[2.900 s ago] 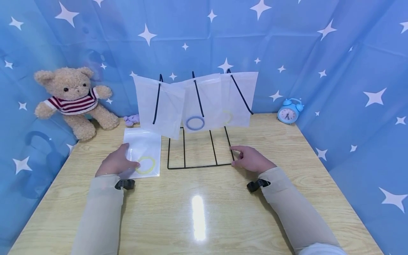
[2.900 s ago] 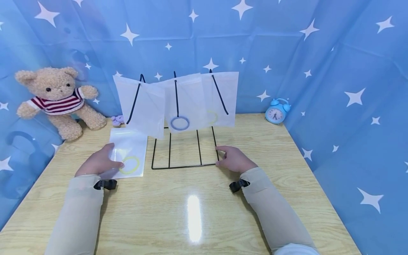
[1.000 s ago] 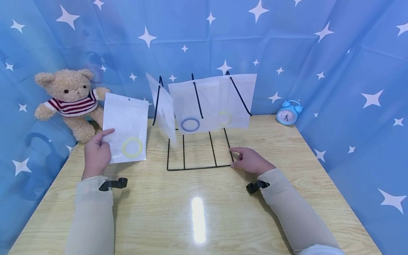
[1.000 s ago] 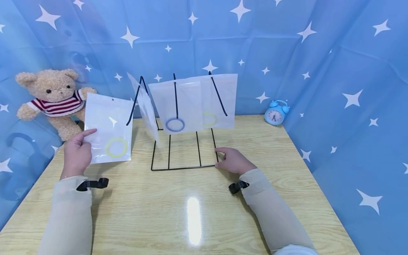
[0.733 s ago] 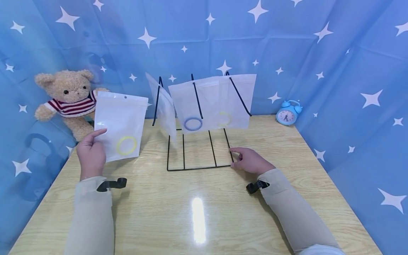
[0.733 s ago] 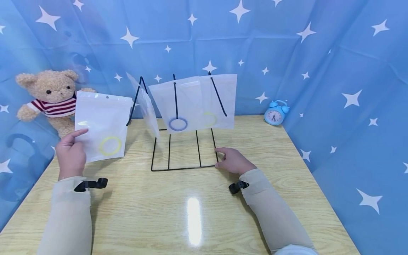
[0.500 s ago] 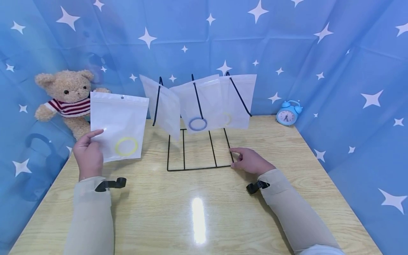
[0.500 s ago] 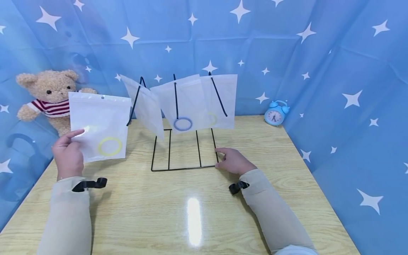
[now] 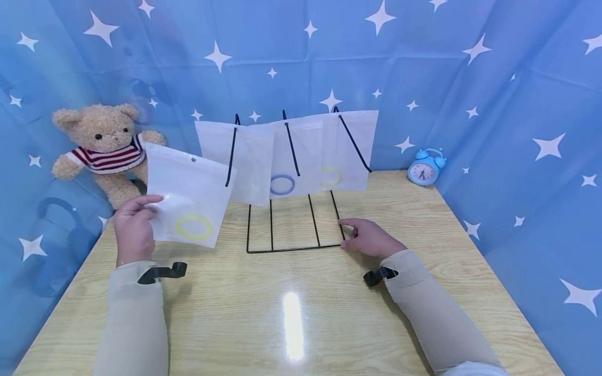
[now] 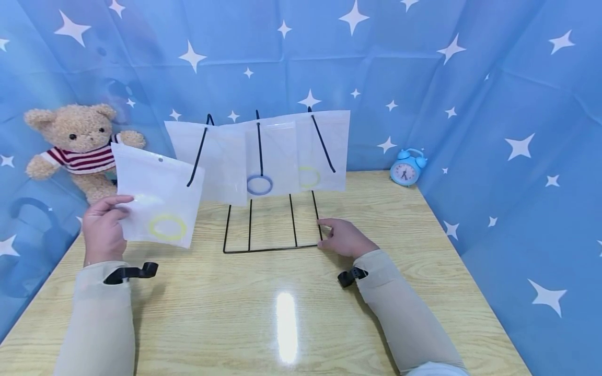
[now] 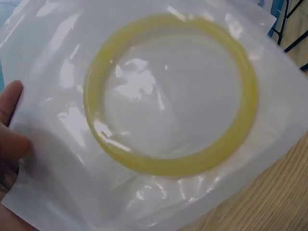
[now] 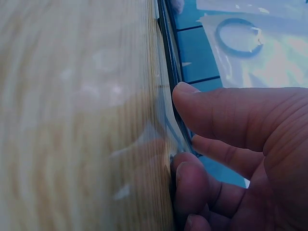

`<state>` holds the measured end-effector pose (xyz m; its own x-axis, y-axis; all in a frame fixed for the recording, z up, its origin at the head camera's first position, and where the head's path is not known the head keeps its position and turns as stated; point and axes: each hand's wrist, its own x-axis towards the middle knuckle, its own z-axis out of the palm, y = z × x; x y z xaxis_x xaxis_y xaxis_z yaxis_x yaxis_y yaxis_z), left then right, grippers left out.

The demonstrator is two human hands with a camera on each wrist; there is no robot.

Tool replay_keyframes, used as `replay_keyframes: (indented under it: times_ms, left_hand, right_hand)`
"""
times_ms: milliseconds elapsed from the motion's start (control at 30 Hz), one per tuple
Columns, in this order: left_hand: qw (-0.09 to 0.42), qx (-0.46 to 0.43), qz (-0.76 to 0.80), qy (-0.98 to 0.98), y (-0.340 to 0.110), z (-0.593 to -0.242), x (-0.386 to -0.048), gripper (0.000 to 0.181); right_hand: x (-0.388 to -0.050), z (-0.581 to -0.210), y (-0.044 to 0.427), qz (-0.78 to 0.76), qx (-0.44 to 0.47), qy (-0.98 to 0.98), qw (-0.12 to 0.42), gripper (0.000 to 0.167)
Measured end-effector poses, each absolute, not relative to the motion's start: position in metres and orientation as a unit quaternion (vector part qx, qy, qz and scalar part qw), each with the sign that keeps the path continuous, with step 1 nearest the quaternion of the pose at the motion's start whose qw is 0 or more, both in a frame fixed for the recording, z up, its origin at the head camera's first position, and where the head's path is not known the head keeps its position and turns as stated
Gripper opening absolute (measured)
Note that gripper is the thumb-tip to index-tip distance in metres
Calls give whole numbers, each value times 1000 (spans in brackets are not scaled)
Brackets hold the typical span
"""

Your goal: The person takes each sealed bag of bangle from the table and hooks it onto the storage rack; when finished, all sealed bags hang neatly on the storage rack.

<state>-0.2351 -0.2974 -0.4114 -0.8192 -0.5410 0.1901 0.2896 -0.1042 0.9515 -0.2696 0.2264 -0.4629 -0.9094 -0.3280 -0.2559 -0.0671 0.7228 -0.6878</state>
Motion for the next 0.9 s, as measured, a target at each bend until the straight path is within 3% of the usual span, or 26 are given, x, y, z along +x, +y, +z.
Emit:
replay_keyframes:
  times_ms: [900]
  left_hand:
    - [168, -76, -747, -638, -268, -387, -216, 48]
  right_hand:
    - [-270, -461, 228, -350, -110, 912, 184, 71]
